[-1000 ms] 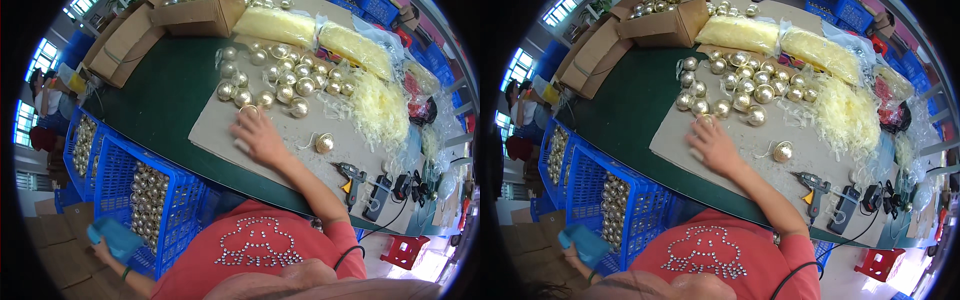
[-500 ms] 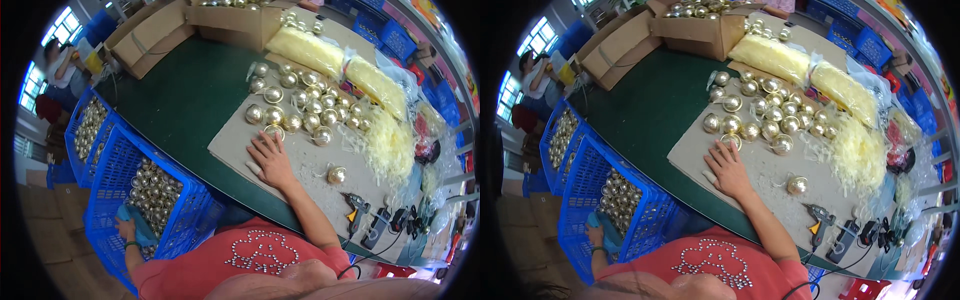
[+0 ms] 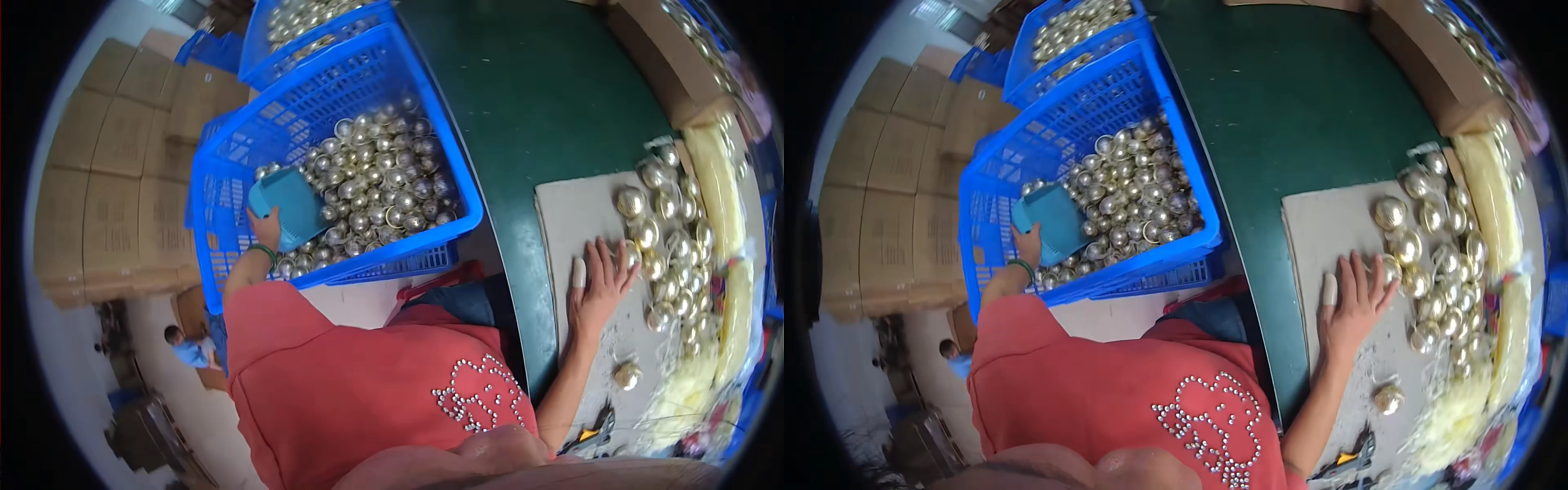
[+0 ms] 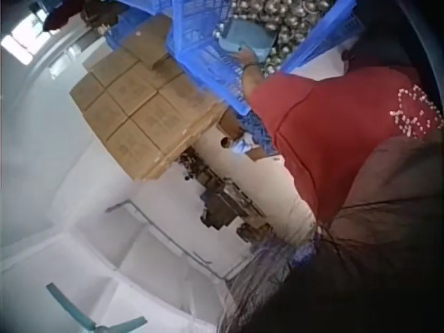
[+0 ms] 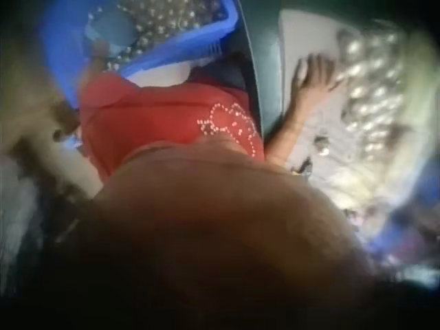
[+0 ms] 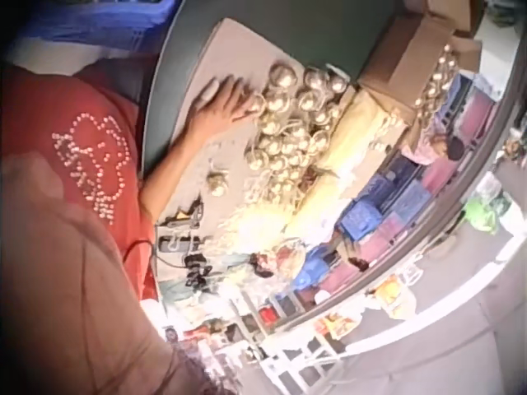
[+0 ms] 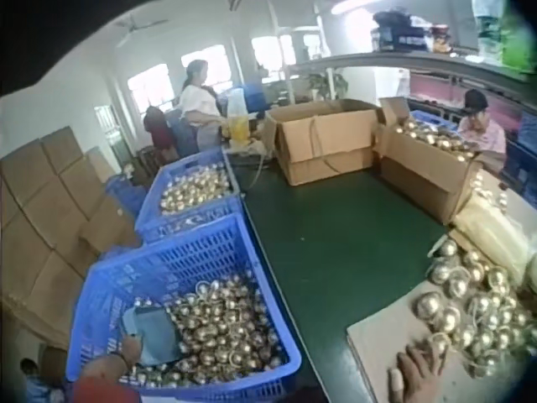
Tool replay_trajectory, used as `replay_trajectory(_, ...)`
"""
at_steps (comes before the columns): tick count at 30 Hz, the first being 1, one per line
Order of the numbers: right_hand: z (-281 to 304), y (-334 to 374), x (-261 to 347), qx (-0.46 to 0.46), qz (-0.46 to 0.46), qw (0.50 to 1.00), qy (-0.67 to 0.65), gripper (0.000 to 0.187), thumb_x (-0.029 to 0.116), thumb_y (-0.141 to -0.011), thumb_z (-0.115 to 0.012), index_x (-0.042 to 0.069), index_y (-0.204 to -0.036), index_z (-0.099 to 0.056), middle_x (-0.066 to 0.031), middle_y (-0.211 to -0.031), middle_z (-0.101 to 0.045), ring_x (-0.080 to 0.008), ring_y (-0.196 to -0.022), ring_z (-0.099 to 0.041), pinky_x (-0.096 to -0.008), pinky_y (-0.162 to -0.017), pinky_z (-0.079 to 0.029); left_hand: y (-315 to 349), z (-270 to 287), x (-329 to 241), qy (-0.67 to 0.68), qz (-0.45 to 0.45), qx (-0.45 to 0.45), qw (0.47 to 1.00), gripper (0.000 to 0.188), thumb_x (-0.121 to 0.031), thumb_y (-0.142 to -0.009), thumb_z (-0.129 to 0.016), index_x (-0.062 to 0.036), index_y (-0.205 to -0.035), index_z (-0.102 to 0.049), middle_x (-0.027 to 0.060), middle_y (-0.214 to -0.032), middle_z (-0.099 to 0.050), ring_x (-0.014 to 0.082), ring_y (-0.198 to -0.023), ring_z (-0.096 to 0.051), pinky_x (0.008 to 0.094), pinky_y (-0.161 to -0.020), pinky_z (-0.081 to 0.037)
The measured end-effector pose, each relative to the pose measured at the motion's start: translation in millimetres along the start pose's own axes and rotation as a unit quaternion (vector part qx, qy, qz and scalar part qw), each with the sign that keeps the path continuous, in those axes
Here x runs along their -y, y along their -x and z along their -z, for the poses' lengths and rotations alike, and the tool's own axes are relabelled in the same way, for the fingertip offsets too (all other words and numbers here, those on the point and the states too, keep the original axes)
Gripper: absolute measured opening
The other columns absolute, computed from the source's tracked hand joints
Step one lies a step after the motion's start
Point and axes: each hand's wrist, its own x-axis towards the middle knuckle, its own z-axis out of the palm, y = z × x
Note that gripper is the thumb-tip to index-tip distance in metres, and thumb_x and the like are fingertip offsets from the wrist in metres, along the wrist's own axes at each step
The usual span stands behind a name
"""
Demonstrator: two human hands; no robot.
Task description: Applying glue and decorative material to gold-colored ornaments at a workbench.
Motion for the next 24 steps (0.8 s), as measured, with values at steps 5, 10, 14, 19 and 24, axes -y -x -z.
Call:
replay_trajectory(5,-6,6,0,-0.001,-0.009,1.0,0.02,0.032,0.024,-0.105,-0.061,0.012,-0.132,-0.072,-0.0035,-0.142,-0.069,-0.0303,-0.153,-0.042,-0.0565,-0.131,-0.012,4,21,-22,-0.01,-0.035,0.06,0.998,0.113,-0.038,-0.079,-0.083,-0.0081,-0.168,-0.022,0.0342,-0.158,-0.043,0.0495,-0.144,-0.044,0.0495,-0.122,-0.037)
replay_trajectory(10,-10,4,-2,-0.004,0.002,1.0,0.003,0.032,0.022,-0.104,-0.062,0.013,-0.133,-0.072,-0.0024,-0.142,-0.069,-0.0295,-0.153,-0.042,-0.0561,-0.132,-0.011,3,27,-7,-0.035,-0.013,0.086,0.996,0.112,-0.034,-0.077,-0.085,-0.0131,-0.168,-0.024,0.028,-0.151,-0.054,0.0432,-0.139,-0.053,0.0473,-0.118,-0.042)
replay_trajectory(14,-6,4,-4,0.001,0.0,1.0,0.007,0.033,0.019,-0.103,-0.061,0.013,-0.134,-0.071,-0.002,-0.143,-0.068,-0.0289,-0.153,-0.041,-0.056,-0.132,-0.011,20,4,-59,-0.094,-0.117,0.129,0.98,0.106,-0.033,-0.076,-0.086,-0.0116,-0.165,-0.031,0.0238,-0.137,-0.065,0.0403,-0.122,-0.065,0.0463,-0.107,-0.051)
replay_trajectory(19,-10,7,-7,-0.004,-0.002,1.0,0.005,0.036,0.015,-0.101,-0.06,0.012,-0.135,-0.07,-0.0026,-0.145,-0.067,-0.0298,-0.153,-0.042,-0.0556,-0.132,-0.009,-7,-17,-52,0.007,-0.099,0.236,0.967,0.09,-0.027,-0.079,-0.084,-0.0076,-0.156,-0.042,0.0233,-0.129,-0.068,0.037,-0.11,-0.07,0.0469,-0.098,-0.056)
replay_trajectory(24,-5,1,3,-0.002,-0.006,1.0,-0.004,0.032,0.015,-0.101,-0.06,0.011,-0.13,-0.072,-0.0032,-0.141,-0.069,-0.0302,-0.153,-0.042,-0.0555,-0.132,-0.009,14,-51,16,0.213,0.085,0.316,0.92,0.072,-0.026,-0.085,-0.08,-0.0061,-0.147,-0.049,0.0186,-0.124,-0.067,0.0328,-0.11,-0.068,0.0508,-0.093,-0.06)
